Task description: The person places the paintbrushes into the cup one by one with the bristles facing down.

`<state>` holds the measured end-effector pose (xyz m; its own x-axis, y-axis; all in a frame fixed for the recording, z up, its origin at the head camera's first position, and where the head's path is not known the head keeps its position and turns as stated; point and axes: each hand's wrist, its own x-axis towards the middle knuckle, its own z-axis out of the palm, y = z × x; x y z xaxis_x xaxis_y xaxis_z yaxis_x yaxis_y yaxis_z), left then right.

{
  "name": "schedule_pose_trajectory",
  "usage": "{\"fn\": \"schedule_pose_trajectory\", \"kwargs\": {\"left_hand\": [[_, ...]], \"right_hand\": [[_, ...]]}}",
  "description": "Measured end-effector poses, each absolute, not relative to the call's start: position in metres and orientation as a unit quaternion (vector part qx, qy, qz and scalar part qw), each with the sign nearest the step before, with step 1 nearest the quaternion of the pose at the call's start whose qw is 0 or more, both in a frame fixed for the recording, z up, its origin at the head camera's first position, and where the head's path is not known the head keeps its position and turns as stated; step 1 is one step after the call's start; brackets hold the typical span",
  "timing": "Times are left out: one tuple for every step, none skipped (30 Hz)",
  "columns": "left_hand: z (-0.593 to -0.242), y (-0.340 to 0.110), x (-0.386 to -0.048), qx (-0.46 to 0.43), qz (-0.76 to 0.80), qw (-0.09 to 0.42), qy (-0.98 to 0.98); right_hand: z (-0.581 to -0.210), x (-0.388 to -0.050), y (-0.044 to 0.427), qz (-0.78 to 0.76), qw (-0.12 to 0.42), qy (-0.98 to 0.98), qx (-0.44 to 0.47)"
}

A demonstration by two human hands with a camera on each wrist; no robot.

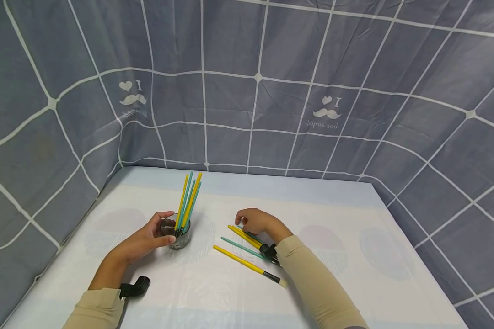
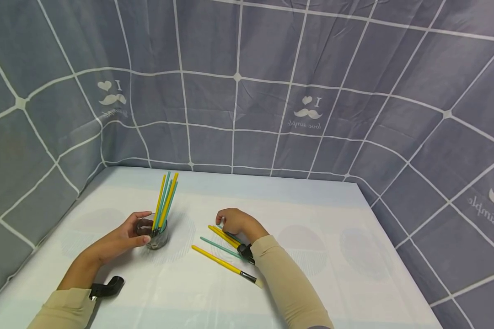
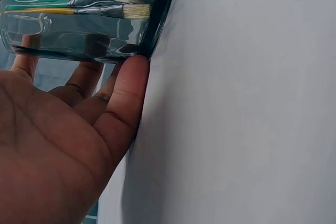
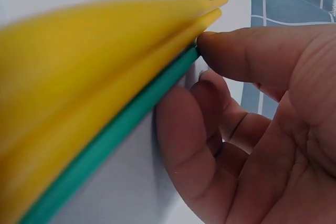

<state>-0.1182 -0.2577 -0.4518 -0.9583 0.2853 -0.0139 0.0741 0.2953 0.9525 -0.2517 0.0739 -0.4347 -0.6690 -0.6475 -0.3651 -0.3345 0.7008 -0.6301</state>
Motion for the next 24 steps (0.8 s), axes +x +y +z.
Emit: {"fn": "schedule_pose_trajectory", "kwargs": {"left_hand": [[-0.452, -0.258, -0.118, 0.112, 0.581, 0.090, 0.801], [-0.452, -0.258, -0.118, 0.111, 0.580, 0.090, 0.802], [-0.452, -0.258, -0.119, 0.112, 0.579, 0.090, 0.802], [-0.452, -0.258, -0.119, 0.112, 0.579, 0.090, 0.802], [-0.452, -0.258, -0.119, 0.112, 0.579, 0.091, 0.802], [-0.452, -0.258, -0.119, 0.112, 0.580, 0.091, 0.802], [-0.452, -0.258, -0.119, 0.112, 0.581, 0.091, 0.801], [-0.452, -0.257, -0.119, 0.111, 0.581, 0.091, 0.801], [-0.452, -0.257, -0.119, 0.111, 0.582, 0.091, 0.800], [-0.452, -0.257, -0.119, 0.111, 0.582, 0.092, 0.800], [-0.452, -0.257, -0.119, 0.111, 0.582, 0.093, 0.800], [-0.452, -0.257, -0.118, 0.111, 0.583, 0.093, 0.800], [-0.452, -0.257, -0.118, 0.111, 0.583, 0.093, 0.799], [-0.452, -0.257, -0.118, 0.111, 0.583, 0.093, 0.799], [-0.452, -0.257, -0.118, 0.112, 0.583, 0.093, 0.799], [-0.452, -0.257, -0.118, 0.112, 0.583, 0.093, 0.799], [-0.452, -0.256, -0.118, 0.113, 0.583, 0.092, 0.799], [-0.452, -0.256, -0.118, 0.113, 0.584, 0.091, 0.799], [-0.452, -0.256, -0.118, 0.113, 0.583, 0.091, 0.800], [-0.452, -0.256, -0.118, 0.113, 0.582, 0.091, 0.800], [-0.452, -0.256, -0.118, 0.113, 0.582, 0.090, 0.800], [-0.452, -0.256, -0.117, 0.113, 0.581, 0.089, 0.801], [-0.451, -0.256, -0.117, 0.114, 0.581, 0.089, 0.801], [-0.451, -0.256, -0.117, 0.114, 0.581, 0.088, 0.801]], "right_hand": [[-0.435, -0.252, 0.074, -0.265, 0.294, 0.874, -0.280], [-0.435, -0.252, 0.074, -0.266, 0.294, 0.874, -0.280], [-0.435, -0.252, 0.075, -0.265, 0.294, 0.875, -0.279], [-0.435, -0.253, 0.075, -0.265, 0.295, 0.875, -0.278], [-0.435, -0.253, 0.075, -0.266, 0.296, 0.874, -0.278], [-0.435, -0.254, 0.076, -0.264, 0.294, 0.875, -0.280], [-0.434, -0.255, 0.076, -0.263, 0.294, 0.875, -0.281], [-0.433, -0.255, 0.077, -0.261, 0.292, 0.876, -0.283], [-0.431, -0.256, 0.077, -0.262, 0.292, 0.876, -0.282], [-0.429, -0.256, 0.078, -0.262, 0.291, 0.876, -0.282], [-0.427, -0.257, 0.078, -0.262, 0.290, 0.876, -0.281], [-0.424, -0.258, 0.079, -0.260, 0.288, 0.878, -0.281], [-0.422, -0.258, 0.080, -0.258, 0.285, 0.879, -0.281], [-0.419, -0.259, 0.081, -0.253, 0.280, 0.882, -0.283], [-0.416, -0.260, 0.081, -0.250, 0.275, 0.884, -0.285], [-0.413, -0.261, 0.082, -0.245, 0.267, 0.886, -0.289], [-0.410, -0.262, 0.083, -0.241, 0.259, 0.888, -0.293], [-0.406, -0.263, 0.084, -0.241, 0.249, 0.890, -0.297], [-0.403, -0.264, 0.085, -0.242, 0.239, 0.891, -0.300], [-0.399, -0.265, 0.086, -0.246, 0.229, 0.892, -0.302], [-0.395, -0.266, 0.087, -0.254, 0.220, 0.892, -0.302], [-0.391, -0.266, 0.087, -0.265, 0.211, 0.892, -0.301], [-0.387, -0.267, 0.088, -0.281, 0.204, 0.890, -0.298], [-0.383, -0.267, 0.089, -0.298, 0.196, 0.887, -0.293]]}}
